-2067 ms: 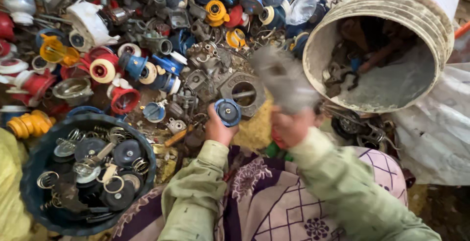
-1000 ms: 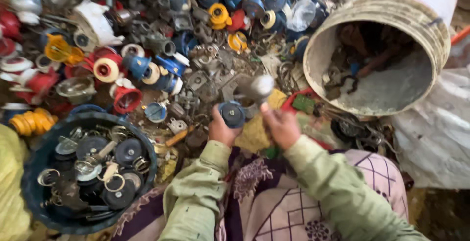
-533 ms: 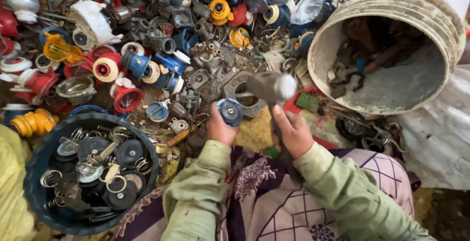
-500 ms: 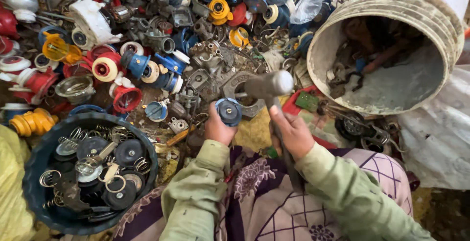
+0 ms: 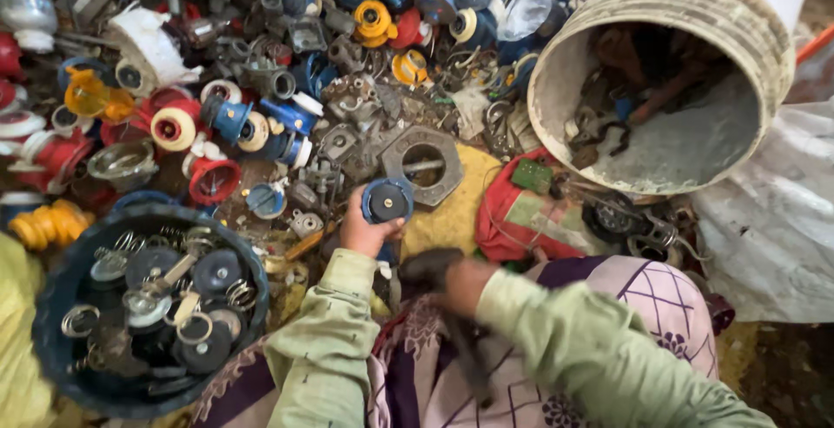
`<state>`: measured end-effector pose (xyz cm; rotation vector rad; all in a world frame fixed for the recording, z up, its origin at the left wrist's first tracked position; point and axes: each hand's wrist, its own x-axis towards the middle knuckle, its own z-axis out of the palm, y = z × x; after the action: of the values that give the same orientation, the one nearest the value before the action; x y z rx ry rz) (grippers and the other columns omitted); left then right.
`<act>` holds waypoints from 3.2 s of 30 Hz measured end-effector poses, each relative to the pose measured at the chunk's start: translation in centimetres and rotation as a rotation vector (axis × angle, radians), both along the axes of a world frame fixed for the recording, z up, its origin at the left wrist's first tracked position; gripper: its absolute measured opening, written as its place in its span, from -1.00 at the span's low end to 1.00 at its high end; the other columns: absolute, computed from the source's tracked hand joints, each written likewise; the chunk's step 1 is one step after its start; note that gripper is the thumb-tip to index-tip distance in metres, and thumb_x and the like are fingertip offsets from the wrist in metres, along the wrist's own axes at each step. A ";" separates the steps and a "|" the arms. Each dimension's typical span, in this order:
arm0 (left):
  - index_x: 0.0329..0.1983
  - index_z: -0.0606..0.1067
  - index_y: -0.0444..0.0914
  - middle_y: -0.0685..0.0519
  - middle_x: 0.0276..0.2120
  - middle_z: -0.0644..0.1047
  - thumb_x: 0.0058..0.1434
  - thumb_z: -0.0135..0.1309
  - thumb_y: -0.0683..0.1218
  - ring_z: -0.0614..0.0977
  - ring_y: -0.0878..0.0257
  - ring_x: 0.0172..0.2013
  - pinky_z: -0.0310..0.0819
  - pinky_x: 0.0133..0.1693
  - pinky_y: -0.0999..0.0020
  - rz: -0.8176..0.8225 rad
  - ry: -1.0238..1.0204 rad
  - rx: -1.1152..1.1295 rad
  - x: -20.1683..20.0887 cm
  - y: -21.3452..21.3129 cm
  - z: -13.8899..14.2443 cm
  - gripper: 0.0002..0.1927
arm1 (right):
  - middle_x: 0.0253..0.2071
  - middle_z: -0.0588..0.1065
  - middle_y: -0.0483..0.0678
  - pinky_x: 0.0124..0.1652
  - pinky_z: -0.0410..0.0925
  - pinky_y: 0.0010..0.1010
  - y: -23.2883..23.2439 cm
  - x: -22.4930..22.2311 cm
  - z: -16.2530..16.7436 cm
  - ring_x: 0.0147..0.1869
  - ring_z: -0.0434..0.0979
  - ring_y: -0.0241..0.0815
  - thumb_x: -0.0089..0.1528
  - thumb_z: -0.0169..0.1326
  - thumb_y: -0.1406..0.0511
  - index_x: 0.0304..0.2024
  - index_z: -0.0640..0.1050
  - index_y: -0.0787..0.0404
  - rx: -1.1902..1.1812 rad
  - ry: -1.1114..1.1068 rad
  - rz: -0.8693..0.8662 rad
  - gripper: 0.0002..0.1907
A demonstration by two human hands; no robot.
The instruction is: The person sits on the floor and uses a hammer to strike and break apart blue and white plastic or metal components. They repeatedly pick up parts from a pile, hit them to separate pieces, and place the broken fragments into a nearby bucket.
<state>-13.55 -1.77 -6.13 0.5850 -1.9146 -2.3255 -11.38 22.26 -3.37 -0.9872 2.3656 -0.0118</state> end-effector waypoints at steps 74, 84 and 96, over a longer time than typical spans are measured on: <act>-0.17 0.61 -0.30 -0.18 -0.26 0.64 0.34 0.07 -0.11 0.68 -0.14 -0.23 0.56 -0.18 0.10 0.388 0.082 -0.767 6.0 5.5 2.4 -0.82 | -0.10 0.51 0.03 -0.33 0.63 -0.31 -4.6 -0.7 5.0 -0.16 0.62 -0.23 0.30 0.12 0.27 -0.03 0.36 0.33 -1.033 -0.654 -0.932 -0.68; -0.20 0.62 -0.30 -0.12 -0.35 0.64 0.31 0.17 -0.01 0.70 -0.02 -0.34 0.54 -0.28 0.16 0.209 0.012 -0.597 5.7 4.5 3.2 -0.76 | -0.25 0.49 0.03 -0.40 0.59 -0.27 -4.0 -1.9 5.2 -0.35 0.60 -0.16 0.31 0.09 0.22 -0.07 0.40 0.30 -1.010 -0.804 -1.161 -0.70; -0.13 0.52 -0.32 0.12 -0.39 0.56 0.29 0.22 0.03 0.58 0.42 -0.53 0.49 -0.53 0.47 0.146 -0.048 0.181 5.6 2.3 3.6 -0.69 | -0.27 0.52 -0.10 -0.50 0.45 -0.39 -3.6 -3.2 7.0 -0.37 0.56 -0.27 0.38 -0.04 0.08 0.01 0.49 0.14 -1.049 -0.806 -1.189 -0.68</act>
<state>-7.96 0.56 -2.53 0.7756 -1.6285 -2.4264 -14.53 18.62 3.65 0.2562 1.6994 -1.8033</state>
